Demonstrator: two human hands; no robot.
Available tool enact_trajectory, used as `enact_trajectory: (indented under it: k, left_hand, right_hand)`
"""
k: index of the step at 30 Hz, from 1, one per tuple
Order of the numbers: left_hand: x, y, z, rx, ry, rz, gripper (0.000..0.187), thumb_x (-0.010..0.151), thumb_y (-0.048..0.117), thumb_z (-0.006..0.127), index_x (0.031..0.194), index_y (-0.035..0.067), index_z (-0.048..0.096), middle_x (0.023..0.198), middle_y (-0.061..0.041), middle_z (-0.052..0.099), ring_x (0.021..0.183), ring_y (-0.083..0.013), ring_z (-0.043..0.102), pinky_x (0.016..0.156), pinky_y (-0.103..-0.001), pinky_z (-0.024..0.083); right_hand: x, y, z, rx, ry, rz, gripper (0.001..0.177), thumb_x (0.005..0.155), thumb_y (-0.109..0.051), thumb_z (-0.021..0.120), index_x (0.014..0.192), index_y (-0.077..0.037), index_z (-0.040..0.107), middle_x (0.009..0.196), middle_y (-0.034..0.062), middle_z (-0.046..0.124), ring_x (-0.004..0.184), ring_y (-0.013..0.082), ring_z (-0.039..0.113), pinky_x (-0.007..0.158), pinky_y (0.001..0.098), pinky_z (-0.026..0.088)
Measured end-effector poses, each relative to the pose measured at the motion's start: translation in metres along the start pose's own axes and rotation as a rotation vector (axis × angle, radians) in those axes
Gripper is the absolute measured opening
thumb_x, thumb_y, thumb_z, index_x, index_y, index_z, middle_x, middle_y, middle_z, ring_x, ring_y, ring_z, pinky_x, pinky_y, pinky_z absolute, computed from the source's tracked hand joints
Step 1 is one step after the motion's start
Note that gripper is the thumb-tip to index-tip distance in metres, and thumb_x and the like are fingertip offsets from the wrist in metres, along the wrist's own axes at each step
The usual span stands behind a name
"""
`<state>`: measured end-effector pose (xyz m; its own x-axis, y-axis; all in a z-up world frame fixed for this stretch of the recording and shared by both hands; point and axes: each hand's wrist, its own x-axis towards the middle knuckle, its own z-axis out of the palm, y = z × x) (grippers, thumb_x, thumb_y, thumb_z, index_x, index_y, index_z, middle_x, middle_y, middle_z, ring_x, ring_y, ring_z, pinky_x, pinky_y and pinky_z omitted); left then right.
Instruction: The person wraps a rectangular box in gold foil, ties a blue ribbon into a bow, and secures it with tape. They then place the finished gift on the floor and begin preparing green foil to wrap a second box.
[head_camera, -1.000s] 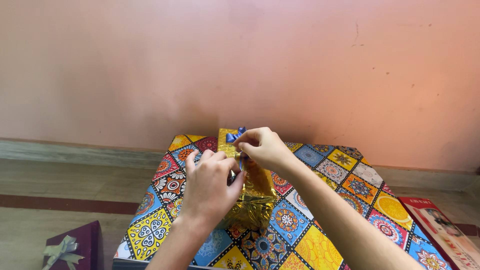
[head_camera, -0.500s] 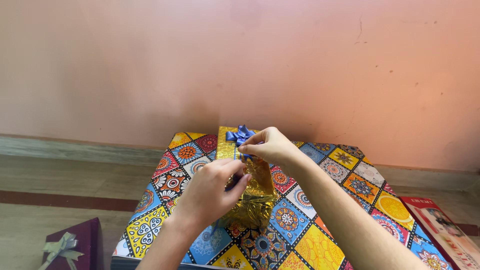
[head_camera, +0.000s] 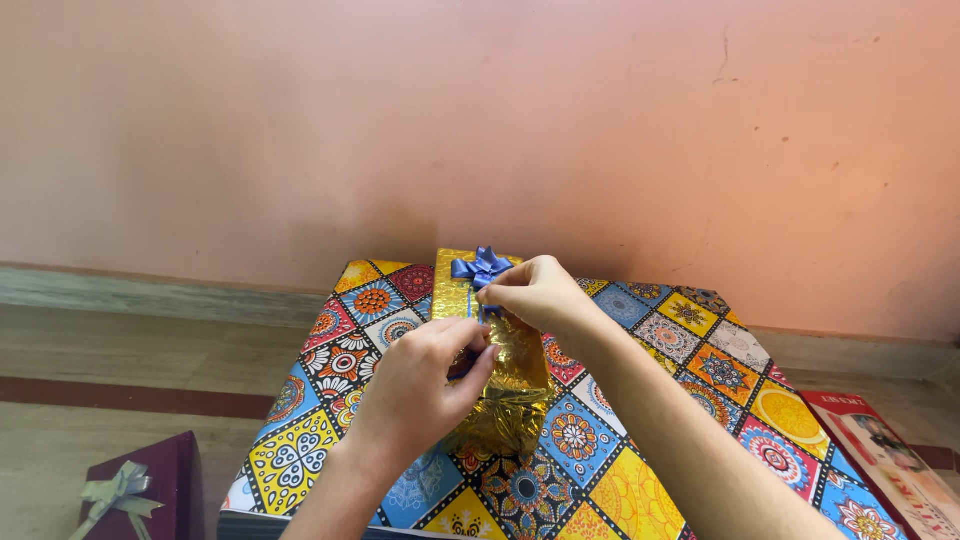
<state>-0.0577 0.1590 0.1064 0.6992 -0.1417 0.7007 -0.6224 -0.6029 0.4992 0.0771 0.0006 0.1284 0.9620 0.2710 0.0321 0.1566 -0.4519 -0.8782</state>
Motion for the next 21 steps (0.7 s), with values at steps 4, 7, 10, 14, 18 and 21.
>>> enact_trajectory:
  k: [4, 7, 10, 14, 18, 21]
  left_hand:
    - [0.000, 0.001, 0.000, 0.022, -0.016, -0.037, 0.017, 0.091, 0.019, 0.068, 0.089, 0.002, 0.067, 0.084, -0.014, 0.071, 0.076, -0.0319, 0.070, 0.068, -0.044, 0.053]
    - [0.002, -0.001, 0.000, 0.025, -0.018, -0.006, 0.016, 0.090, 0.018, 0.069, 0.089, 0.003, 0.067, 0.085, -0.014, 0.072, 0.078, -0.0323, 0.070, 0.070, -0.044, 0.053]
    - [0.004, -0.003, 0.001, 0.047, -0.018, 0.062, 0.015, 0.089, 0.018, 0.070, 0.088, 0.003, 0.067, 0.087, -0.015, 0.072, 0.081, -0.0331, 0.070, 0.072, -0.045, 0.053]
    - [0.003, -0.004, 0.001, 0.022, -0.001, 0.067, 0.015, 0.088, 0.018, 0.071, 0.088, 0.003, 0.068, 0.089, -0.015, 0.073, 0.082, -0.0334, 0.071, 0.072, -0.045, 0.054]
    - [0.002, -0.003, 0.000, 0.016, -0.015, 0.033, 0.014, 0.089, 0.017, 0.070, 0.088, 0.003, 0.068, 0.088, -0.015, 0.073, 0.081, -0.0331, 0.071, 0.072, -0.045, 0.054]
    - [0.001, -0.003, 0.001, 0.026, -0.016, 0.017, 0.014, 0.089, 0.017, 0.070, 0.088, 0.003, 0.067, 0.088, -0.015, 0.073, 0.081, -0.0333, 0.071, 0.072, -0.045, 0.054]
  right_hand:
    - [-0.001, -0.002, -0.006, 0.051, -0.029, -0.029, 0.031, 0.074, -0.023, 0.078, 0.092, 0.002, 0.082, 0.080, 0.0087, 0.077, 0.072, 0.0122, 0.069, 0.070, 0.0304, 0.055]
    - [-0.002, -0.001, -0.009, 0.084, -0.030, -0.029, 0.031, 0.074, -0.023, 0.079, 0.092, 0.002, 0.081, 0.080, 0.0078, 0.077, 0.075, 0.0115, 0.069, 0.071, 0.0297, 0.054]
    - [-0.001, 0.000, -0.008, 0.039, -0.021, -0.021, 0.029, 0.074, -0.022, 0.079, 0.091, 0.002, 0.081, 0.078, 0.0079, 0.075, 0.071, 0.0119, 0.067, 0.067, 0.0296, 0.053]
    - [0.002, 0.001, -0.003, -0.040, 0.001, -0.021, 0.030, 0.075, -0.021, 0.077, 0.094, 0.002, 0.082, 0.074, 0.0094, 0.073, 0.062, 0.0130, 0.064, 0.058, 0.0315, 0.053]
    - [0.003, 0.001, 0.001, -0.109, 0.045, -0.052, 0.032, 0.071, -0.020, 0.077, 0.092, 0.003, 0.082, 0.073, 0.0103, 0.076, 0.061, 0.0122, 0.067, 0.059, 0.0304, 0.056]
    - [0.001, 0.000, 0.001, -0.129, 0.077, -0.057, 0.033, 0.070, -0.020, 0.078, 0.093, 0.003, 0.082, 0.077, 0.0133, 0.077, 0.064, 0.0143, 0.069, 0.063, 0.0325, 0.058]
